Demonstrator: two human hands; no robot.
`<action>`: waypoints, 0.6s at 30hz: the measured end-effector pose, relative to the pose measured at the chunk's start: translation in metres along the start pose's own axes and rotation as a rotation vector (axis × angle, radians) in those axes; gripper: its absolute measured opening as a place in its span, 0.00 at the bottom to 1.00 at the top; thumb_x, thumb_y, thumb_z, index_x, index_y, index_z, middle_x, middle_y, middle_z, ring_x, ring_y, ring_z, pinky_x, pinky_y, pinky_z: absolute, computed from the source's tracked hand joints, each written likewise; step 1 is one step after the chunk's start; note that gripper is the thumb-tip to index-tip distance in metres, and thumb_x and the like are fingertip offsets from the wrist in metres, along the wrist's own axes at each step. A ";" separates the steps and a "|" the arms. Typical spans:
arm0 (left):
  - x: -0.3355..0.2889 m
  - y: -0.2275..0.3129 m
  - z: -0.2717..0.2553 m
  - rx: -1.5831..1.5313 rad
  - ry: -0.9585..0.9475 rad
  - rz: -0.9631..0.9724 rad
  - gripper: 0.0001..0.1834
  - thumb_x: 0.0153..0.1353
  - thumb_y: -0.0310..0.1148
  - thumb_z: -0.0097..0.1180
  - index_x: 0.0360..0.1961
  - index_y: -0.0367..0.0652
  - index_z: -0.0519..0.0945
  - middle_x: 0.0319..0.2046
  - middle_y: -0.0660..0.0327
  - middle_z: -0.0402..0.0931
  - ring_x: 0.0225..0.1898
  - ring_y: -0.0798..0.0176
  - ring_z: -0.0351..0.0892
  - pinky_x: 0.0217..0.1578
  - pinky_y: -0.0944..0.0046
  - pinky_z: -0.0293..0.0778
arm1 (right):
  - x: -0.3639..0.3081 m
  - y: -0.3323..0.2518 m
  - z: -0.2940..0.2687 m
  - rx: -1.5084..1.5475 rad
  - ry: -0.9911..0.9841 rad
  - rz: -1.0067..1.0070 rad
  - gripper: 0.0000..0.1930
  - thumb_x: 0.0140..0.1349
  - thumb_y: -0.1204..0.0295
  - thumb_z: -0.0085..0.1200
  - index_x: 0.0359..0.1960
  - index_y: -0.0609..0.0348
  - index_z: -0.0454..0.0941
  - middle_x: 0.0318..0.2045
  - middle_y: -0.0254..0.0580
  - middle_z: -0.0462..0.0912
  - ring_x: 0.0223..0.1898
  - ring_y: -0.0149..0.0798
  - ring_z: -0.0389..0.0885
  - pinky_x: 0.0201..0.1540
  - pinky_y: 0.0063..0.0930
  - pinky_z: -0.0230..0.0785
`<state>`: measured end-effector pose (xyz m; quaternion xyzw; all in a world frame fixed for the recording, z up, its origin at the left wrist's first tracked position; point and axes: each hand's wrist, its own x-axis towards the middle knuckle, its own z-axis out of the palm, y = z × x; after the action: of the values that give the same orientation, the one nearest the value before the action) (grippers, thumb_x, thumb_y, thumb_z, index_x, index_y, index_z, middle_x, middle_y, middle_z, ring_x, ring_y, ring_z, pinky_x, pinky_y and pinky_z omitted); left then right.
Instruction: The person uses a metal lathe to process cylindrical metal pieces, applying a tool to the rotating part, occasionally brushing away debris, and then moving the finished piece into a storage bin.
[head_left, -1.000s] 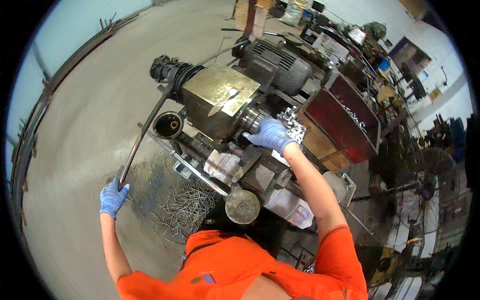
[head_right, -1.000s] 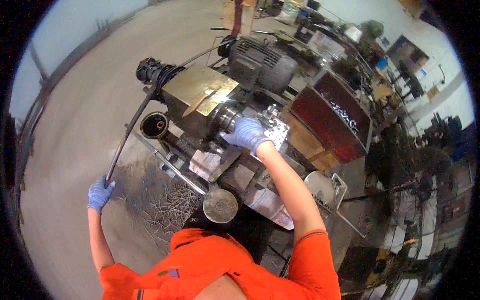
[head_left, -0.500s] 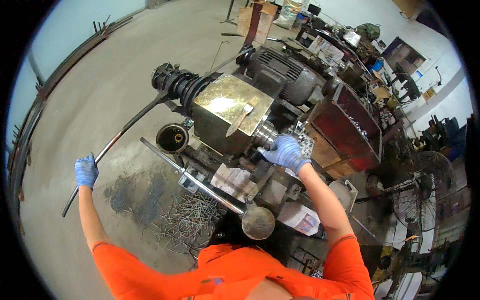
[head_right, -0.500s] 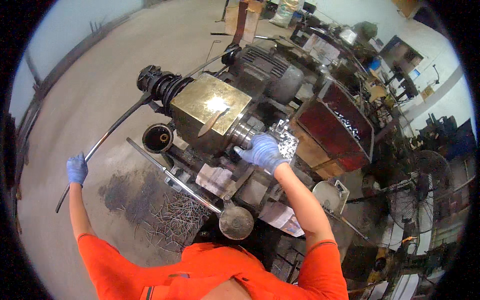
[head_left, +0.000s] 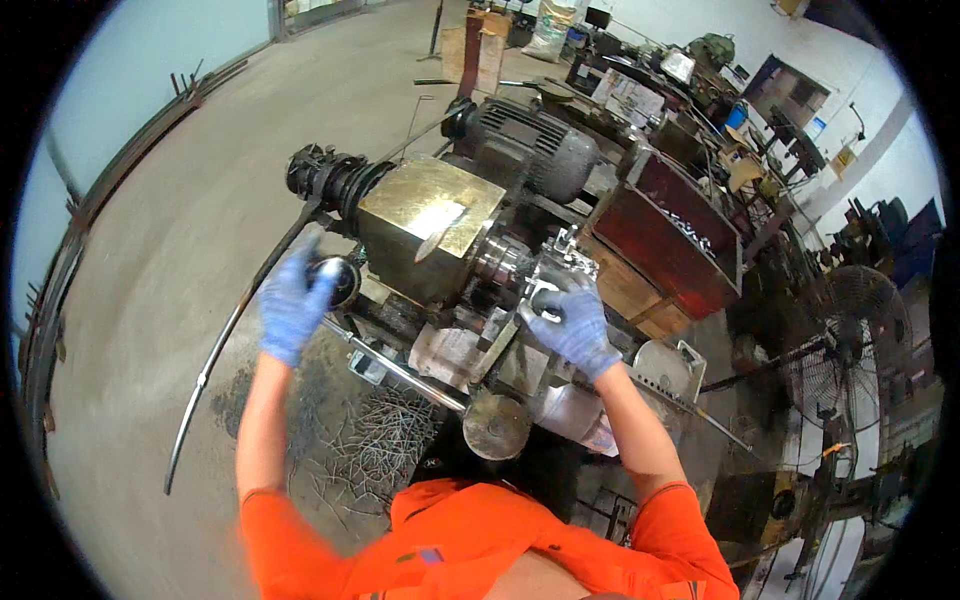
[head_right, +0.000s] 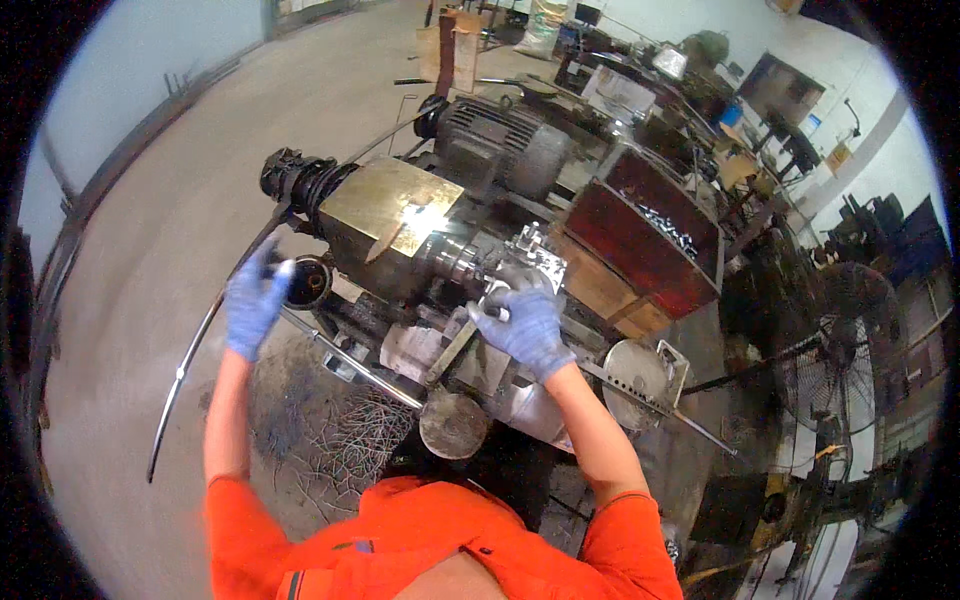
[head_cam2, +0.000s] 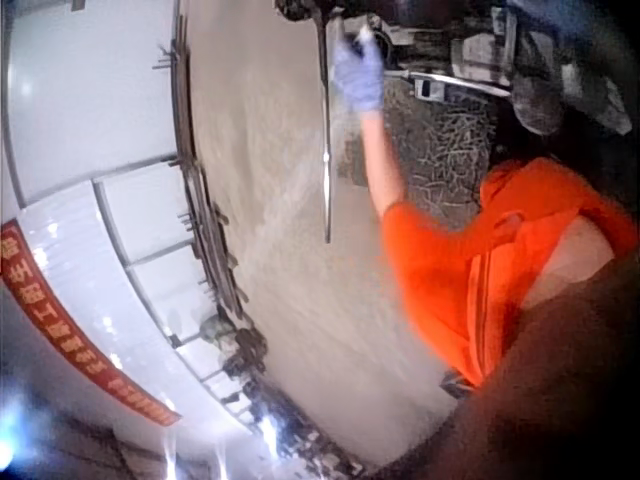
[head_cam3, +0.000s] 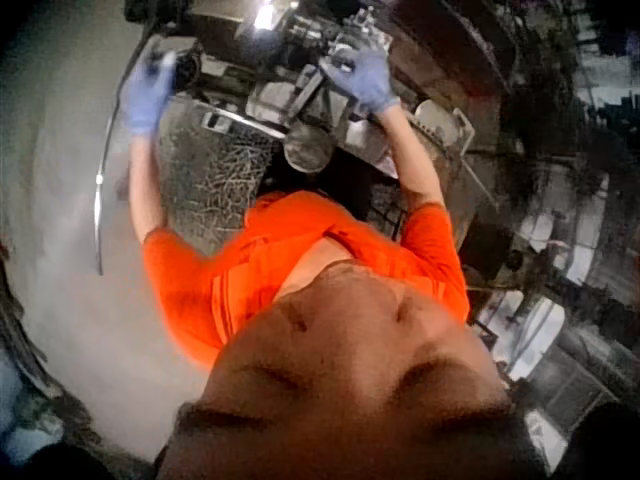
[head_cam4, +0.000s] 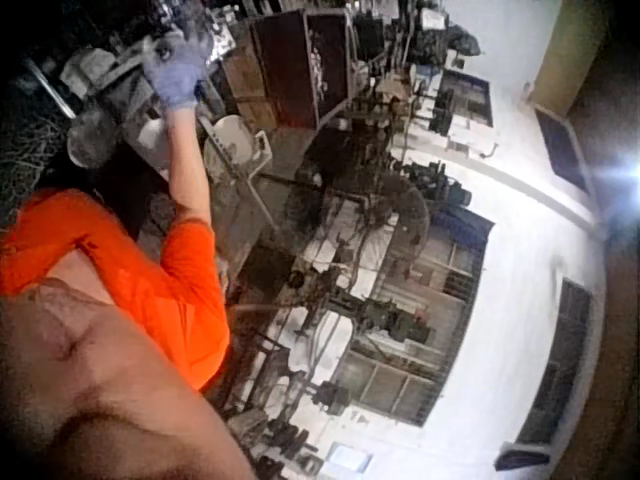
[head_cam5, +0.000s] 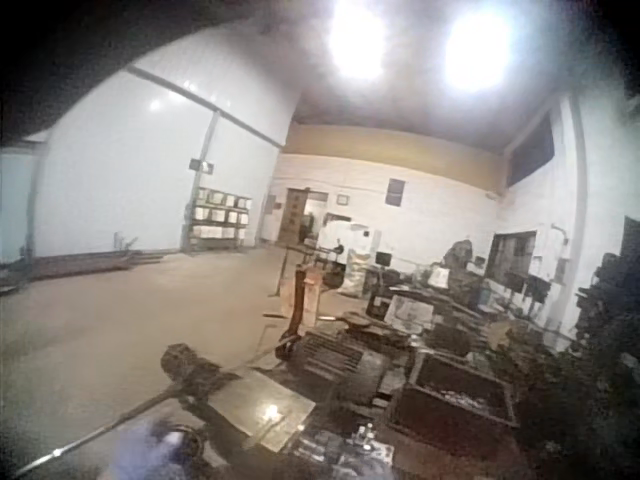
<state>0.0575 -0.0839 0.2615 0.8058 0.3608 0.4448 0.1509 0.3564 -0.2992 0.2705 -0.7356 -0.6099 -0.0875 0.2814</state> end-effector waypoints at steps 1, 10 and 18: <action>0.006 0.033 0.011 0.023 -0.082 -0.055 0.27 0.56 0.49 0.54 0.54 0.47 0.72 0.32 0.57 0.79 0.30 0.59 0.80 0.34 0.62 0.73 | -0.013 0.001 -0.009 0.040 -0.009 0.034 0.12 0.45 0.57 0.62 0.22 0.51 0.83 0.43 0.44 0.78 0.51 0.52 0.69 0.58 0.43 0.57; 0.017 0.065 0.108 0.134 -0.162 0.314 0.21 0.59 0.43 0.51 0.49 0.43 0.75 0.22 0.50 0.76 0.22 0.50 0.77 0.24 0.57 0.71 | -0.186 0.036 -0.055 -0.115 -0.020 0.335 0.08 0.42 0.66 0.64 0.22 0.54 0.81 0.35 0.41 0.81 0.41 0.49 0.76 0.49 0.40 0.65; -0.022 0.120 0.121 -0.136 -0.189 0.339 0.13 0.60 0.40 0.49 0.33 0.42 0.80 0.22 0.52 0.78 0.23 0.51 0.78 0.26 0.55 0.72 | -0.267 0.058 -0.051 0.046 0.081 0.542 0.04 0.43 0.76 0.62 0.23 0.60 0.81 0.31 0.47 0.81 0.33 0.44 0.79 0.38 0.32 0.71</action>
<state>0.2032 -0.1737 0.2483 0.8811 0.1735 0.4094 0.1610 0.3574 -0.5578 0.1685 -0.8614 -0.3809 -0.0244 0.3351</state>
